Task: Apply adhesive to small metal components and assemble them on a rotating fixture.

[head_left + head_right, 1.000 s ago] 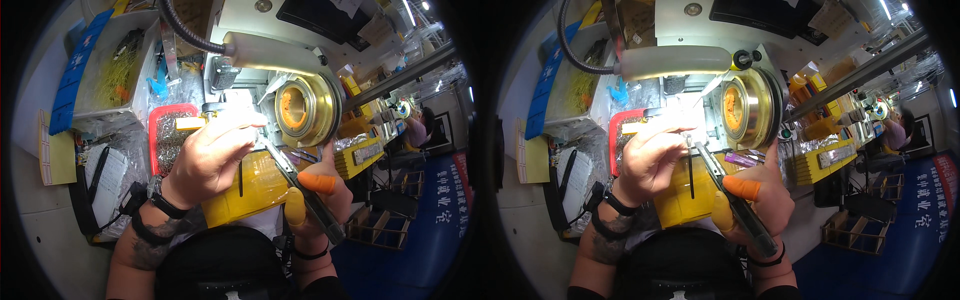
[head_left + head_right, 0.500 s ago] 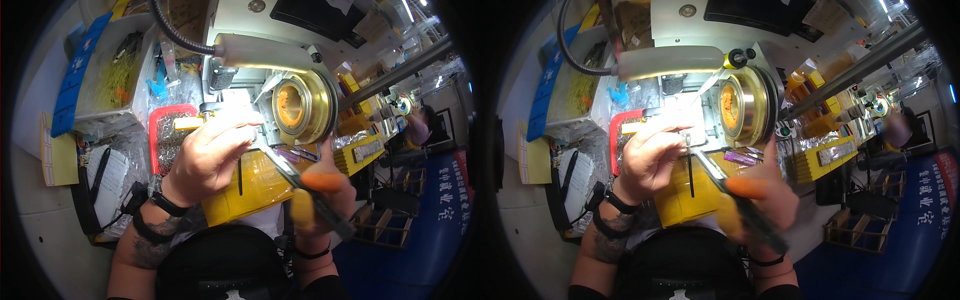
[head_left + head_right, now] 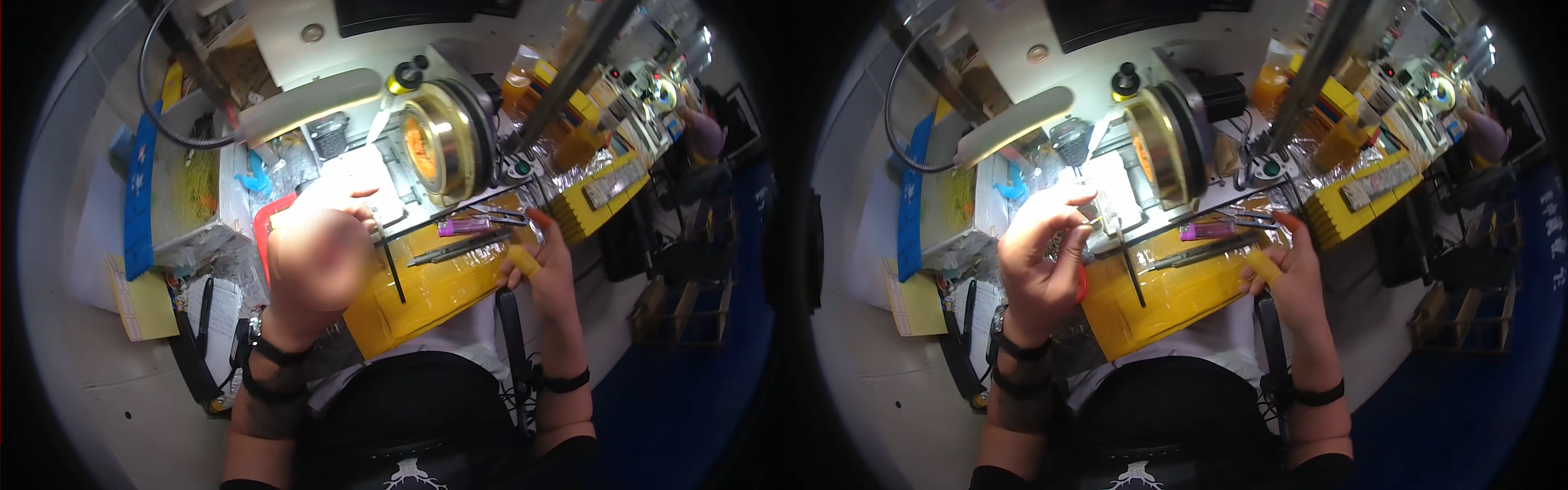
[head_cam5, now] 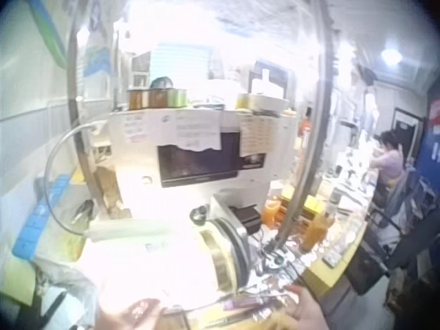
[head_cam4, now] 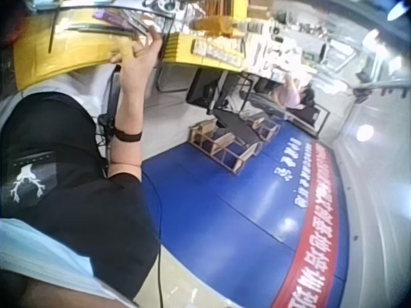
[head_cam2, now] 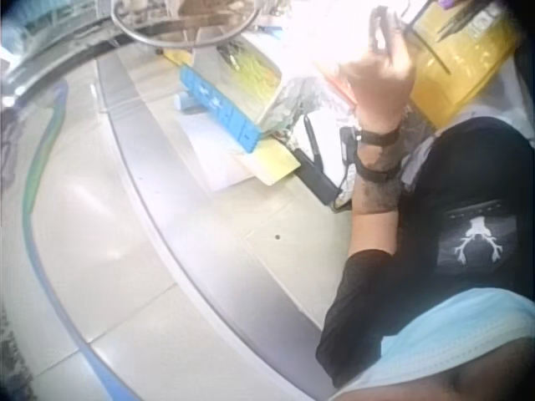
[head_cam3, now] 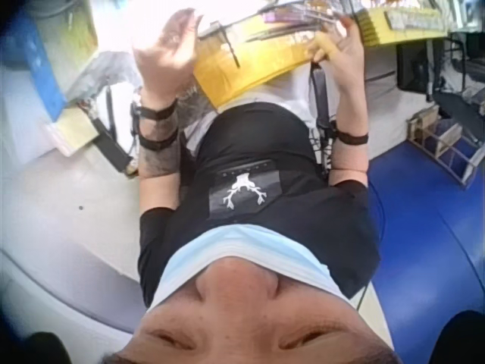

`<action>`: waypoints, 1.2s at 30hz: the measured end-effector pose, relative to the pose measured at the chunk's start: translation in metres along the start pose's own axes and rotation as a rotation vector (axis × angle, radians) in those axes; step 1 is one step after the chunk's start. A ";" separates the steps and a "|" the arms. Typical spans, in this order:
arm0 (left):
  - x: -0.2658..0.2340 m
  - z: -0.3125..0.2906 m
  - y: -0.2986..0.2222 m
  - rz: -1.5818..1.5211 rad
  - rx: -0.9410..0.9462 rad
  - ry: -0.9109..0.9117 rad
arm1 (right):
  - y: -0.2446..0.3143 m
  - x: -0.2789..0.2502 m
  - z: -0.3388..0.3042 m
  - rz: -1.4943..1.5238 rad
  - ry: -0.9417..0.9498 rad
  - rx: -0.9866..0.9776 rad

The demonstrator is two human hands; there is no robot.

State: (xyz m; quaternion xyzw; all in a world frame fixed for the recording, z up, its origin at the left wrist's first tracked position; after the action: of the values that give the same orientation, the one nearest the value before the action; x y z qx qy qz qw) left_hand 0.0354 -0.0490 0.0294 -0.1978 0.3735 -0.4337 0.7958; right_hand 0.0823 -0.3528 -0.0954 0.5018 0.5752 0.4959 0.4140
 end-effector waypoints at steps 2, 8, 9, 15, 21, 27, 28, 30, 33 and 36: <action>0.009 0.006 0.006 -0.056 -0.120 0.051 | 0.045 0.008 -0.006 -0.202 -0.116 -0.362; 0.023 0.016 -0.015 -0.369 -0.502 0.183 | 0.159 0.103 -0.030 -0.780 -0.070 -1.341; 0.027 0.017 -0.017 -0.379 -0.507 0.188 | 0.158 0.109 -0.024 -0.776 -0.072 -1.406; 0.027 0.022 -0.022 -0.250 -0.407 0.113 | 0.165 0.109 -0.017 -0.720 -0.047 -1.453; 0.014 0.006 -0.005 -0.297 -0.557 0.014 | 0.162 0.110 -0.017 -0.702 -0.001 -1.466; 0.026 0.012 -0.005 -0.297 -0.684 0.224 | 0.153 0.111 -0.018 -0.711 -0.058 -1.541; 0.026 0.014 -0.008 -0.266 -0.660 0.236 | 0.153 0.112 -0.017 -0.702 -0.054 -1.533; 0.018 0.025 -0.018 0.007 -0.448 0.195 | 0.153 0.108 -0.012 -0.675 -0.064 -1.474; 0.008 0.037 -0.036 0.399 -0.136 0.089 | 0.174 0.080 0.000 -0.558 -0.114 -1.367; 0.027 0.049 -0.020 0.574 -0.314 0.213 | 0.152 0.033 0.060 -0.265 -0.189 -0.953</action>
State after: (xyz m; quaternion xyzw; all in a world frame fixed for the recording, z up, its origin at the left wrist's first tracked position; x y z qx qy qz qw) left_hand 0.0711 -0.0834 0.0619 -0.1580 0.5571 -0.1475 0.8018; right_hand 0.1607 -0.3101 0.0449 0.2224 0.3037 0.5989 0.7069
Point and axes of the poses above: each hand's wrist, its own z-axis towards the middle knuckle, its own x-axis out of the palm, y = z × x, the point moved 8 cm from there along z, towards the middle knuckle, and after that the axes turned 2 degrees about -x, right-handed, at the moved point
